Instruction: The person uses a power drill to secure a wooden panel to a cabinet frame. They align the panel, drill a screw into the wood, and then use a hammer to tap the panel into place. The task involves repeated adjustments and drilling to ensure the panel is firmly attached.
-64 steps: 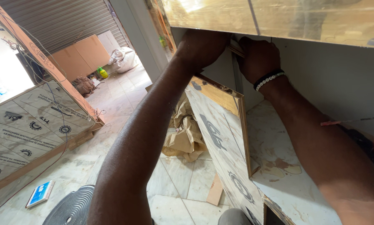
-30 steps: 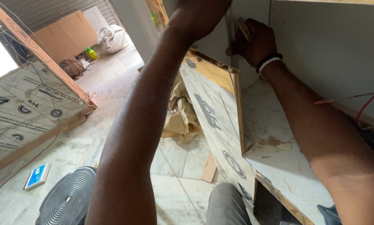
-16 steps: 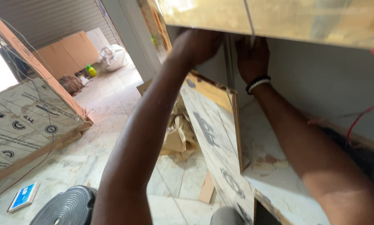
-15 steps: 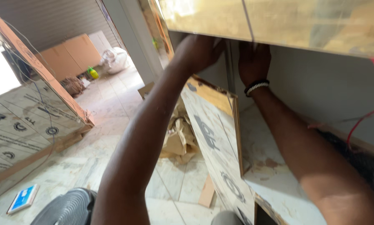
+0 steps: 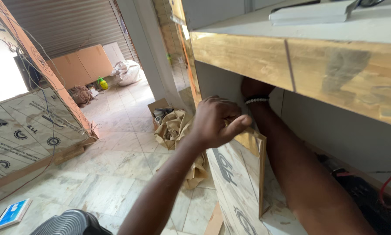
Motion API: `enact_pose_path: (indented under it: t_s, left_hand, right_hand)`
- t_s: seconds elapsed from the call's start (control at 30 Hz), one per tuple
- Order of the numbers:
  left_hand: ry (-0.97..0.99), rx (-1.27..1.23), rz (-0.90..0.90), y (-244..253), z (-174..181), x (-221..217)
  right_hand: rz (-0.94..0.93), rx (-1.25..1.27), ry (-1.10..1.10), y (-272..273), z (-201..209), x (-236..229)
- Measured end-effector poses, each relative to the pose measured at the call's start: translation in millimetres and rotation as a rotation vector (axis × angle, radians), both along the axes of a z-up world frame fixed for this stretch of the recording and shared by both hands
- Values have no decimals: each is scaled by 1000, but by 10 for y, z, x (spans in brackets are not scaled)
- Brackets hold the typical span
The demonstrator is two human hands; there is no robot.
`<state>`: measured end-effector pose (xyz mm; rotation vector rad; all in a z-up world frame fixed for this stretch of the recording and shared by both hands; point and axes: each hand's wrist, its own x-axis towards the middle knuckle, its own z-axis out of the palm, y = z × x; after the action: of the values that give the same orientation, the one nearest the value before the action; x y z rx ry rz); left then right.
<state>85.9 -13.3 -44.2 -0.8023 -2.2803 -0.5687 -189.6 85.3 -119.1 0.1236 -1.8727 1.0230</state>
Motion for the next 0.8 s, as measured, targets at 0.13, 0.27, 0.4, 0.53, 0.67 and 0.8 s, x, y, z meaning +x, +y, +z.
enact_pose_path:
  t_s: [0.13,0.27,0.4,0.53,0.67,0.8]
  left_hand:
    - [347,213,-33,196,-113,65]
    - [329,233,-44,237,-98,175]
    - [335,248,23,260,-146,197]
    - [384,251,-26,245,-107,196]
    - [366,244,-19,232,-82,134]
    - [330,248,17,227,-70,31]
  right_hand:
    - [-1,14,-25,62,-184,78]
    - [-17,-23,17,108,-100,24]
    - [4,-54,-24,22,100,-153]
    - [115,85,-256,-81,308,-272]
    - [144,149,-330,-184,321,-355]
    - [145,190,-334,-252,415,-543]
